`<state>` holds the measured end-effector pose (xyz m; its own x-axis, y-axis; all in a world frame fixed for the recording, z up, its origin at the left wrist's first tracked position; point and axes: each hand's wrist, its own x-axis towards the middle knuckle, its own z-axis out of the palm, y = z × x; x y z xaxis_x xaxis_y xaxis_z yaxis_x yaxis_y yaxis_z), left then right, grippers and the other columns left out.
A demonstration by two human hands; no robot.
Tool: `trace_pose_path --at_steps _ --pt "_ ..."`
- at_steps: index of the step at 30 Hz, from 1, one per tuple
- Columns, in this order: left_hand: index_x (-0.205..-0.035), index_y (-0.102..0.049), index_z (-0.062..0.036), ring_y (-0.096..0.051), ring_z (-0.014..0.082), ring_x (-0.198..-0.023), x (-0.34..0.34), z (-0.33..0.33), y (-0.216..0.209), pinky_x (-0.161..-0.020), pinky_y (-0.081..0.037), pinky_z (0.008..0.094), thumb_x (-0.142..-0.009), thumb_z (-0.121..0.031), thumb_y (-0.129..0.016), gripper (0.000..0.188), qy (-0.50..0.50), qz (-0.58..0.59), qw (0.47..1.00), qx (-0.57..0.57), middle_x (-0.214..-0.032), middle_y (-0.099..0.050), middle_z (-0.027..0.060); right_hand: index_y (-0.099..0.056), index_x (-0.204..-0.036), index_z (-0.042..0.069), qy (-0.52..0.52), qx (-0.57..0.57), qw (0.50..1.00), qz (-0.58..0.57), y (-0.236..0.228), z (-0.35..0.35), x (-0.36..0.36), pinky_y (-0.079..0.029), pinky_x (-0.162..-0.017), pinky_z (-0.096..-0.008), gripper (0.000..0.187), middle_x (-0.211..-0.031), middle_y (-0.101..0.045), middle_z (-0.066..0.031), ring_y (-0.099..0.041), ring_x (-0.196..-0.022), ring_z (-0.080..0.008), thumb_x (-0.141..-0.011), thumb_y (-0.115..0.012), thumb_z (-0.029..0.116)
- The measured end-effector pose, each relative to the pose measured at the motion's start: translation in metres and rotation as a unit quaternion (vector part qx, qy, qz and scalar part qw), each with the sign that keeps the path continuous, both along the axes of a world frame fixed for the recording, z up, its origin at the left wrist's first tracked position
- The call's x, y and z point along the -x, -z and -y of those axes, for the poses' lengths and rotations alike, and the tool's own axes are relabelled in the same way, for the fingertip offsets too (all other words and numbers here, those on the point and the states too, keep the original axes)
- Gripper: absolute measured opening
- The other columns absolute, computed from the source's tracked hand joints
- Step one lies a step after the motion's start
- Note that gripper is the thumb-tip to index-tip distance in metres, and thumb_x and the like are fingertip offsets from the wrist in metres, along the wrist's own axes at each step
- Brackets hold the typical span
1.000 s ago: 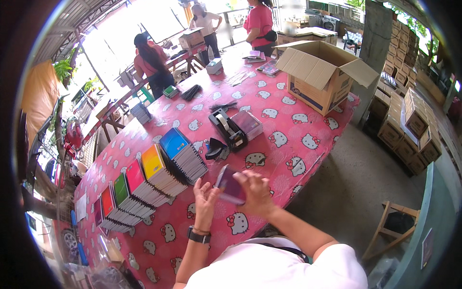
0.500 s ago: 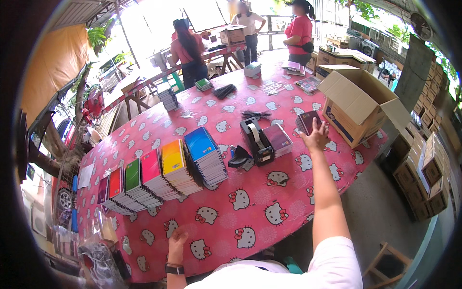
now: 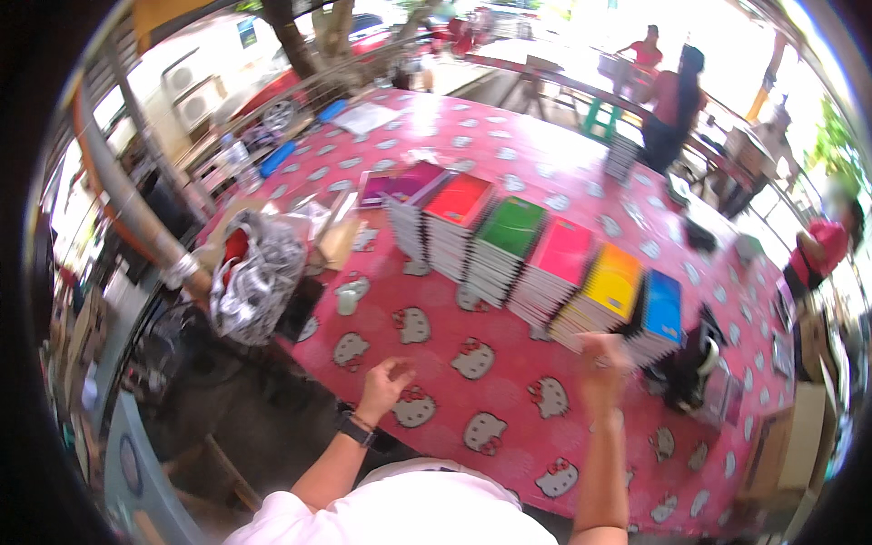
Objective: The person repeatedly picks up small spiral-bound notebooks from stacks on a table, places them into clear plastic bags, and seals the bags. The person handles notebooks of various colors and places the packaged items on the table.
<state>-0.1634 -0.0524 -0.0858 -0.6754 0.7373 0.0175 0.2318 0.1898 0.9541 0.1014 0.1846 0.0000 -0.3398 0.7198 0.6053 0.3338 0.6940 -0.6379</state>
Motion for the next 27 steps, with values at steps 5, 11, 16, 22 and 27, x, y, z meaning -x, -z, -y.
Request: trace_pose_path --at_steps 5,11,16,22,27 --pt "-0.096 -0.066 -0.0008 -0.064 0.0129 -0.081 0.026 0.048 -0.024 -0.071 -0.049 0.0267 -0.081 -0.009 -0.064 0.017 -0.062 0.042 0.995 -0.066 -0.086 -0.068 0.009 -0.065 -0.091 0.001 -0.392 0.112 0.908 0.099 0.03 0.088 0.261 -0.05 -0.069 -0.0338 0.015 -0.085 -0.065 -0.0126 -0.063 -0.077 -0.0283 -0.077 -0.061 0.0" --pt "-0.094 -0.066 0.0013 -0.063 0.0117 -0.078 0.066 0.137 0.014 -0.07 -0.049 0.0242 -0.083 -0.005 -0.062 0.013 -0.221 -0.008 0.973 -0.063 -0.084 -0.067 0.0072 -0.056 -0.113 0.006 -0.302 -0.11 0.931 0.171 0.045 0.115 0.473 -0.038 -0.09 -0.0479 0.048 -0.113 -0.053 -0.0122 -0.046 -0.112 -0.0303 -0.07 -0.069 0.021" --pt "-0.091 -0.065 0.0003 -0.062 0.011 -0.076 0.103 0.203 0.016 -0.07 -0.048 0.0236 -0.085 -0.007 -0.062 0.011 -0.343 0.042 0.935 -0.079 -0.083 -0.067 0.0065 -0.057 -0.108 0.003 -0.222 -0.183 0.903 0.32 0.052 0.124 0.593 -0.021 -0.102 -0.0558 0.037 -0.113 -0.054 -0.0127 -0.045 -0.113 -0.0286 -0.076 -0.06 0.02" --pt "-0.114 -0.055 -0.0057 -0.057 0.0168 -0.096 0.135 0.207 -0.005 -0.082 -0.045 0.0293 -0.089 -0.037 -0.057 0.04 -0.319 0.224 0.886 -0.25 -0.108 -0.06 0.011 -0.06 -0.081 0.006 -0.357 -0.268 0.89 0.089 -0.006 0.115 0.557 -0.043 -0.077 -0.0411 0.01 -0.083 -0.058 -0.0079 -0.055 -0.088 -0.0271 -0.076 -0.055 0.011" --pt "-0.127 -0.042 -0.009 -0.053 0.0289 -0.109 0.164 0.16 -0.015 -0.091 -0.042 0.0488 -0.084 -0.068 -0.036 0.074 -0.11 0.516 0.771 -0.357 -0.122 -0.053 0.0132 -0.062 -0.095 0.008 -0.535 -0.245 0.792 0.163 0.009 0.147 0.363 -0.045 -0.067 -0.0364 0.02 -0.077 -0.052 -0.0043 -0.054 -0.079 -0.0215 -0.075 -0.058 0.009"
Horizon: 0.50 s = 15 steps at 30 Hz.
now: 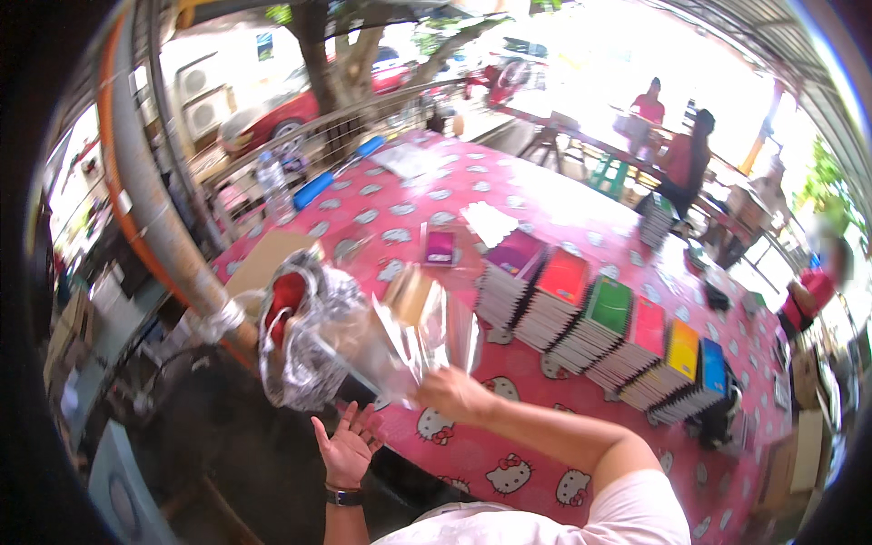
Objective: The person repeatedly picks up small spiral-bound notebooks from stacks on a table, places them into clear plastic bags, and seals the bags. The person handles notebooks of various colors and places the packaged items on the table.
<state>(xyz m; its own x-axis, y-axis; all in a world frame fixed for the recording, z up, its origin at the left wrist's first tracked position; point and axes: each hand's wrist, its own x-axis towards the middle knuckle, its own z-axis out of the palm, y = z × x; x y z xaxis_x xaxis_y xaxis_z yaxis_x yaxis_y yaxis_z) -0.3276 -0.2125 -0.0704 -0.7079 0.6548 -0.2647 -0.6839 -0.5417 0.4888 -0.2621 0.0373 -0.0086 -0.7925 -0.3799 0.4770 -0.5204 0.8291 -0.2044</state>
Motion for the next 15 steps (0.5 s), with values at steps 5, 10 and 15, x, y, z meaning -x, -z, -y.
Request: trace_pose_path --at_steps 5,10,15 --pt "-0.117 -0.046 -0.007 -0.063 0.0229 -0.089 -0.005 -0.058 0.0 -0.08 -0.051 0.039 -0.086 -0.028 -0.058 0.039 0.208 -0.112 0.961 0.143 -0.103 -0.062 0.0099 -0.064 -0.097 0.012 0.165 -0.036 0.982 0.08 0.003 0.007 -0.135 -0.044 -0.075 -0.0307 0.022 -0.079 -0.056 0.0001 -0.054 -0.084 -0.0173 -0.076 -0.06 0.013" --pt "-0.105 -0.052 -0.0071 -0.064 0.0179 -0.073 -0.058 -0.129 0.014 -0.066 -0.052 0.0298 -0.079 -0.004 -0.062 0.028 0.272 -0.177 0.927 0.187 -0.089 -0.064 0.0055 -0.065 -0.094 0.01 0.313 0.051 0.941 0.122 0.006 0.011 -0.223 -0.048 -0.074 -0.0302 0.021 -0.08 -0.06 -0.0013 -0.056 -0.081 -0.0193 -0.073 -0.063 0.009" --pt "-0.096 -0.056 -0.0098 -0.059 0.0134 -0.071 -0.117 -0.18 0.036 -0.061 -0.047 0.027 -0.082 -0.01 -0.06 0.015 0.346 -0.11 0.921 0.139 -0.083 -0.062 0.0019 -0.064 -0.085 0.007 0.42 0.138 0.893 0.083 0.022 0.016 -0.302 -0.05 -0.069 -0.0321 0.016 -0.078 -0.063 -0.0062 -0.059 -0.076 -0.0232 -0.069 -0.065 0.003"
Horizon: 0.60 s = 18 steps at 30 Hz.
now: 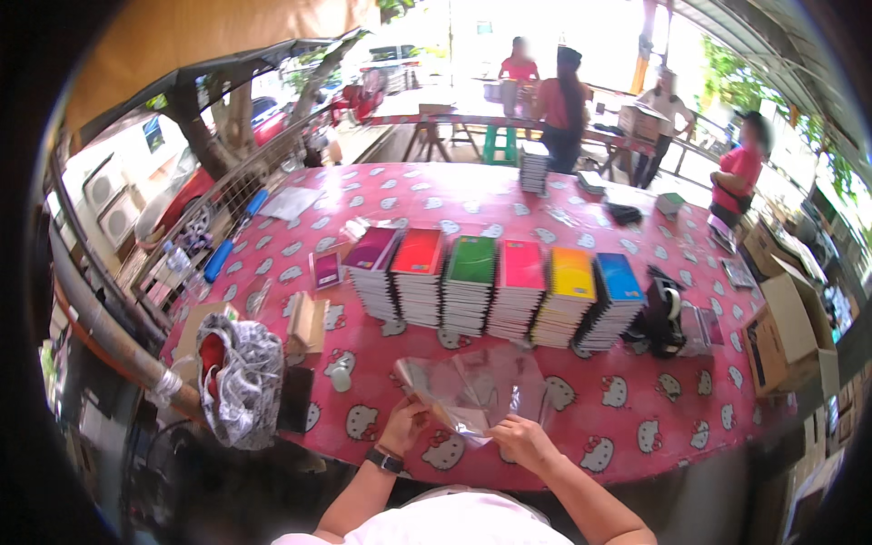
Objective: The person repeatedly picks up small spiral-bound notebooks from stacks on a table, places them into clear plastic bags, and seals the bags. The person handles notebooks of various colors and places the packaged items on the table.
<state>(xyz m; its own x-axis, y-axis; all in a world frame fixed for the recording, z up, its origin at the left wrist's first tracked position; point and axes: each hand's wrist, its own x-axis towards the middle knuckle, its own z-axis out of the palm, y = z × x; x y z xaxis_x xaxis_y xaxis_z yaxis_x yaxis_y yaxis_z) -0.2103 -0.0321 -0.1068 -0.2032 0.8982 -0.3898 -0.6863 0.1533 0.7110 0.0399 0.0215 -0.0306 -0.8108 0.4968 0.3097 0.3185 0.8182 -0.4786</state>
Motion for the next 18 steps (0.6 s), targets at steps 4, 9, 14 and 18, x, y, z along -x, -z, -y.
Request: trace_pose_path --at_steps 4,9,14,18 --pt "-0.093 -0.057 -0.0107 -0.058 0.012 -0.071 -0.02 -0.014 0.015 -0.061 -0.045 0.0263 -0.083 -0.015 -0.059 0.011 0.097 0.065 0.993 0.014 -0.083 -0.061 0.0 -0.066 -0.084 0.005 0.02 0.016 0.998 -0.049 0.015 -0.005 -0.02 -0.049 -0.063 -0.0347 0.01 -0.079 -0.063 -0.0094 -0.06 -0.071 -0.0267 -0.074 -0.065 0.005" --pt "-0.102 -0.057 -0.0107 -0.056 0.0146 -0.072 -0.05 -0.019 0.002 -0.068 -0.046 0.0288 -0.082 -0.015 -0.062 0.021 -0.005 -0.089 0.996 0.032 -0.086 -0.06 0.0 -0.063 -0.086 0.003 0.048 0.102 0.988 -0.102 0.027 -0.008 -0.041 -0.049 -0.064 -0.0349 0.011 -0.081 -0.064 -0.0109 -0.061 -0.072 -0.0281 -0.077 -0.064 0.009" --pt "-0.097 -0.059 -0.0134 -0.056 0.0151 -0.073 -0.069 -0.019 -0.011 -0.063 -0.044 0.0327 -0.082 -0.019 -0.063 0.016 0.042 0.085 0.995 0.023 -0.088 -0.062 -0.0005 -0.063 -0.087 0.003 0.067 0.177 0.972 -0.14 0.037 -0.011 -0.058 -0.049 -0.064 -0.0327 0.01 -0.078 -0.064 -0.0105 -0.063 -0.071 -0.0257 -0.079 -0.064 0.009" --pt "-0.087 -0.062 -0.0115 -0.056 0.0156 -0.071 -0.054 -0.012 0.029 -0.065 -0.045 0.0342 -0.082 -0.018 -0.063 0.008 0.122 0.185 0.975 0.004 -0.084 -0.063 0.0014 -0.065 -0.09 0.004 0.064 0.224 0.965 -0.116 0.034 -0.012 -0.059 -0.049 -0.064 -0.0313 0.011 -0.082 -0.066 -0.0106 -0.063 -0.071 -0.0231 -0.08 -0.065 0.009"
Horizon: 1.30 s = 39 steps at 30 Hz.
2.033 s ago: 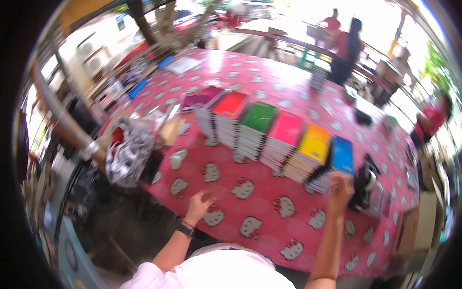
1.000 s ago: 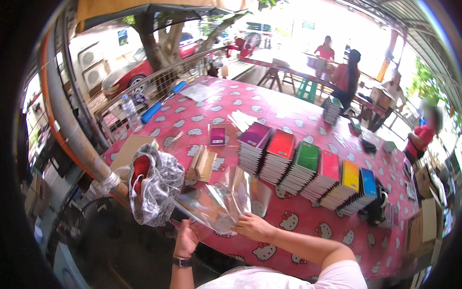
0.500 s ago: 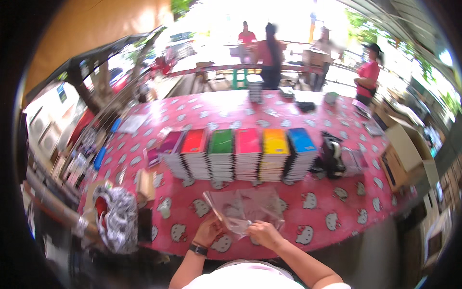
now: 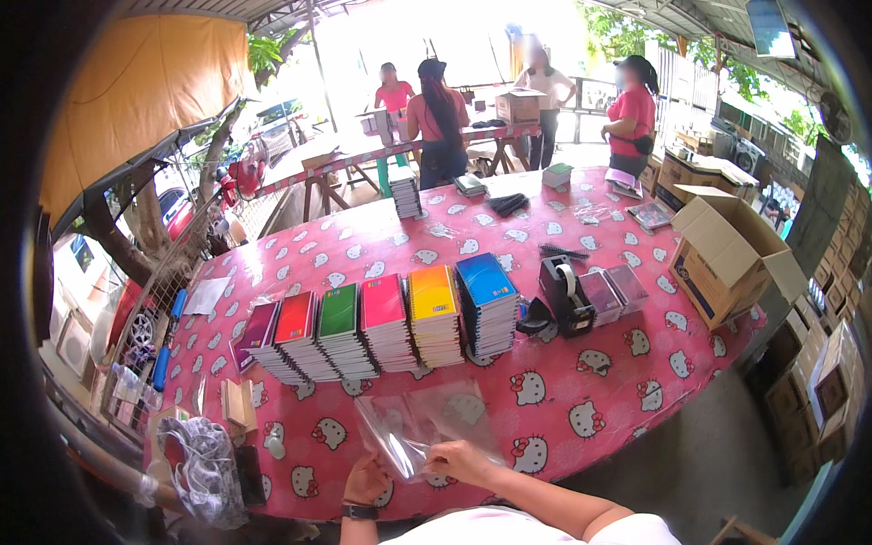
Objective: The person repeatedly picks up small spiral-bound notebooks from stacks on a table, places them into clear plastic bags, and seals the bags. The person handles notebooks of various colors and places the packaged items on the table.
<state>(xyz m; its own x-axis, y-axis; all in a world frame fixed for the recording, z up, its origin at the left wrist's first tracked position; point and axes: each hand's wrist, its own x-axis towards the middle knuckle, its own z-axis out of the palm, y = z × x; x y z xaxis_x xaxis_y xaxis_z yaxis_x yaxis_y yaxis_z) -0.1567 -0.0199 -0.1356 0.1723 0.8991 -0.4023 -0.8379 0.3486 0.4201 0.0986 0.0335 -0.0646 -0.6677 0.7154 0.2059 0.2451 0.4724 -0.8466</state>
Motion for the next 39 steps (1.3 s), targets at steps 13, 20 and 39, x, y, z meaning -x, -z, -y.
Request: trace_pose_path --at_steps 13,20,39 --pt "-0.086 -0.061 -0.0096 -0.061 0.0187 -0.082 0.026 -0.004 -0.022 -0.064 -0.05 0.031 -0.087 -0.023 -0.058 0.014 0.006 -0.059 0.998 0.034 -0.088 -0.064 0.0042 -0.067 -0.087 0.002 0.094 0.161 0.982 0.029 0.02 0.004 0.04 -0.047 -0.065 -0.0264 0.012 -0.077 -0.067 -0.008 -0.06 -0.071 -0.0099 -0.078 -0.068 0.011" --pt "-0.091 -0.059 -0.0019 -0.058 0.0148 -0.062 0.024 -0.016 -0.022 -0.053 -0.044 0.0255 -0.083 -0.015 -0.066 0.017 0.011 -0.231 0.973 0.017 -0.073 -0.06 0.0043 -0.063 -0.081 0.001 0.087 0.148 0.98 0.104 0.018 -0.004 0.056 -0.047 -0.064 -0.0286 0.014 -0.075 -0.066 -0.0077 -0.06 -0.069 -0.012 -0.077 -0.07 0.012" --pt "-0.142 -0.025 -0.0116 -0.039 0.0219 -0.124 -0.024 -0.002 -0.049 -0.101 -0.034 0.038 -0.084 -0.024 -0.063 0.07 -0.05 0.064 0.966 -0.246 -0.131 -0.044 0.0066 -0.065 -0.085 -0.001 0.242 0.192 0.946 -0.097 0.026 0.008 0.067 -0.047 -0.063 -0.0253 0.016 -0.077 -0.066 -0.0042 -0.056 -0.067 -0.0091 -0.084 -0.065 0.015"
